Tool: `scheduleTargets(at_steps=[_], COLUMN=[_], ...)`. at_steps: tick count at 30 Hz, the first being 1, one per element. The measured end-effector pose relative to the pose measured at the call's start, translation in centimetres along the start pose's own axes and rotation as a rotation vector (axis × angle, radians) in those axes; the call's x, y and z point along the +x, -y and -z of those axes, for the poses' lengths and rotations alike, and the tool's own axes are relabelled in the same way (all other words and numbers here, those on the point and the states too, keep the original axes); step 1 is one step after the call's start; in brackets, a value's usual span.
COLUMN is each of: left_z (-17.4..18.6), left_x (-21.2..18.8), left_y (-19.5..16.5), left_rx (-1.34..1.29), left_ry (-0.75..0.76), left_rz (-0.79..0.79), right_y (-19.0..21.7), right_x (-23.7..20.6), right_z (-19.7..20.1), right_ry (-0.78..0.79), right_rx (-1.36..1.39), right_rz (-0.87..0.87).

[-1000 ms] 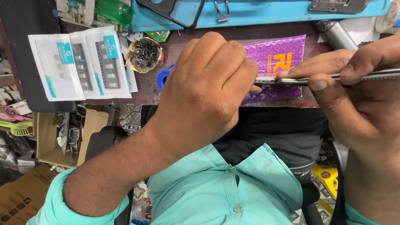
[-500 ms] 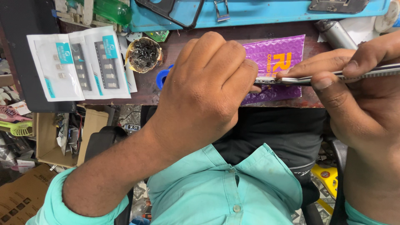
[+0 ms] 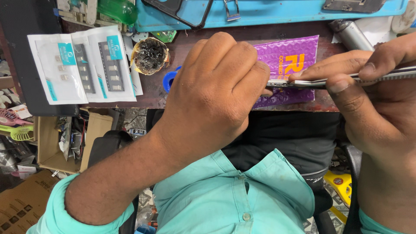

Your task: The person uses a soldering iron and tweezers to work on a smartphone motherboard, then reassembles the phone and tests the screen by powering it on.

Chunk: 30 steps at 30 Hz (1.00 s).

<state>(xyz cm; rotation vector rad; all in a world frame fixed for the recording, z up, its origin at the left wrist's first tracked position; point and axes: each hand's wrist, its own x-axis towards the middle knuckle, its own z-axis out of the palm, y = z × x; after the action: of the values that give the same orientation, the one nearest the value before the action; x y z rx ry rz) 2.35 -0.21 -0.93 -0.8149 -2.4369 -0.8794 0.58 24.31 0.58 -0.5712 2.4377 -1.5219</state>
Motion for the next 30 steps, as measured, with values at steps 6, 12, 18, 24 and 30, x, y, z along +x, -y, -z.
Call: scheduleTargets(at_steps=[6,12,18,24,30], left_z=[-0.05,-0.24,-0.09,-0.03,-0.15], left_x=[-0.16,-0.31,-0.32,-0.22,-0.32], left_y=[0.09,0.13,0.13,0.13,0.11], left_rx=[0.002,0.008,0.006,0.012,-0.004], left_ry=[-0.003,-0.003,-0.010,-0.006,-0.010], left_rz=[-0.005,-0.005,-0.007,-0.009,-0.006], right_y=[0.18,-0.33,0.10,0.12,0.34], right_x=[-0.29,0.27,-0.19,-0.07,-0.12], right_z=[-0.21,-0.24,-0.30,-0.35,-0.20], right_ry=[-0.008,0.008,0.008,-0.005,0.025], right_rx=[0.017,0.001,-0.021,-0.006,-0.050], right_rz=[-0.014,0.102,0.037,0.028,0.031])
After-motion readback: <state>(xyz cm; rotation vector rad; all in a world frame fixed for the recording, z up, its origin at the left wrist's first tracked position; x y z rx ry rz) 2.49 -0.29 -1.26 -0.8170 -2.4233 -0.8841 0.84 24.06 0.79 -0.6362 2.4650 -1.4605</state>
